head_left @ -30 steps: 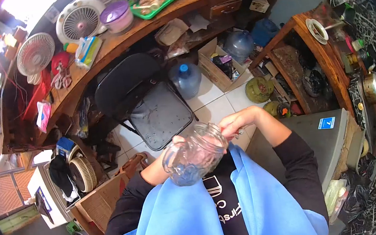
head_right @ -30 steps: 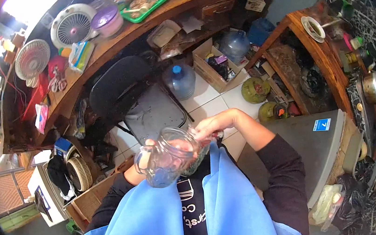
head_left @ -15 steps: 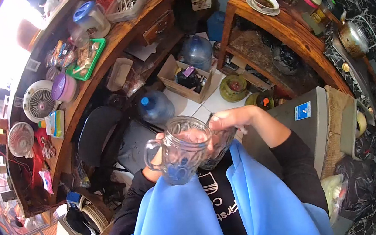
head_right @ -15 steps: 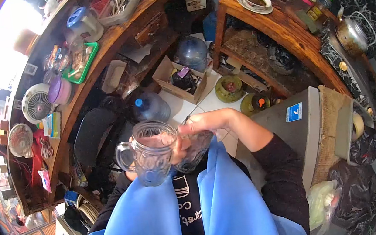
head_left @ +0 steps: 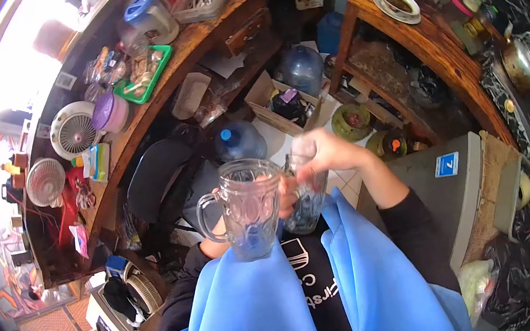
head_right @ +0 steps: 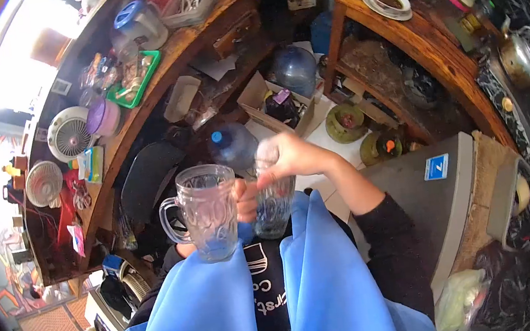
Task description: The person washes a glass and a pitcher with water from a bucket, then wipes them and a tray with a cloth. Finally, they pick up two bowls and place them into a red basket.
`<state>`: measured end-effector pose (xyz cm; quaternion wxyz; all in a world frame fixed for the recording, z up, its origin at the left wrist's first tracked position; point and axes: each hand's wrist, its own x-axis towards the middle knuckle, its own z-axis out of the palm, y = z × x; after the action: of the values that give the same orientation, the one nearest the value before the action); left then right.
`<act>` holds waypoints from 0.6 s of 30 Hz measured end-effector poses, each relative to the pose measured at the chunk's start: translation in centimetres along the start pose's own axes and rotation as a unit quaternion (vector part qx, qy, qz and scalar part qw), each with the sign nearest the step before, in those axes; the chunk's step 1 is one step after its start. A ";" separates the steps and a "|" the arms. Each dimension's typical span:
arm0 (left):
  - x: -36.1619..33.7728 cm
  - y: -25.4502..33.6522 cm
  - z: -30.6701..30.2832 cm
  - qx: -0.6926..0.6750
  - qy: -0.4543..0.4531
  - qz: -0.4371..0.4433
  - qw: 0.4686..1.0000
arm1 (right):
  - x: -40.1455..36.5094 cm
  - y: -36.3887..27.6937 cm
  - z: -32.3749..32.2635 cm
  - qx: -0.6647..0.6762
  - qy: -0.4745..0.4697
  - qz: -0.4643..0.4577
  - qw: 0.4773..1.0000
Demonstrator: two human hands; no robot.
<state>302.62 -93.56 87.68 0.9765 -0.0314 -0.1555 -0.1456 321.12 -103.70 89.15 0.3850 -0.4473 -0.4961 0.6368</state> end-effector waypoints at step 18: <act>0.8 4.3 3.9 0.151 -0.020 0.158 0.976 | 7.8 -1.6 4.7 -0.069 0.450 -0.295 0.840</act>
<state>303.41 -89.27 91.59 0.9774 0.0891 -0.1885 0.0363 314.32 -97.43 89.73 0.7035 -0.5424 -0.4196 0.1864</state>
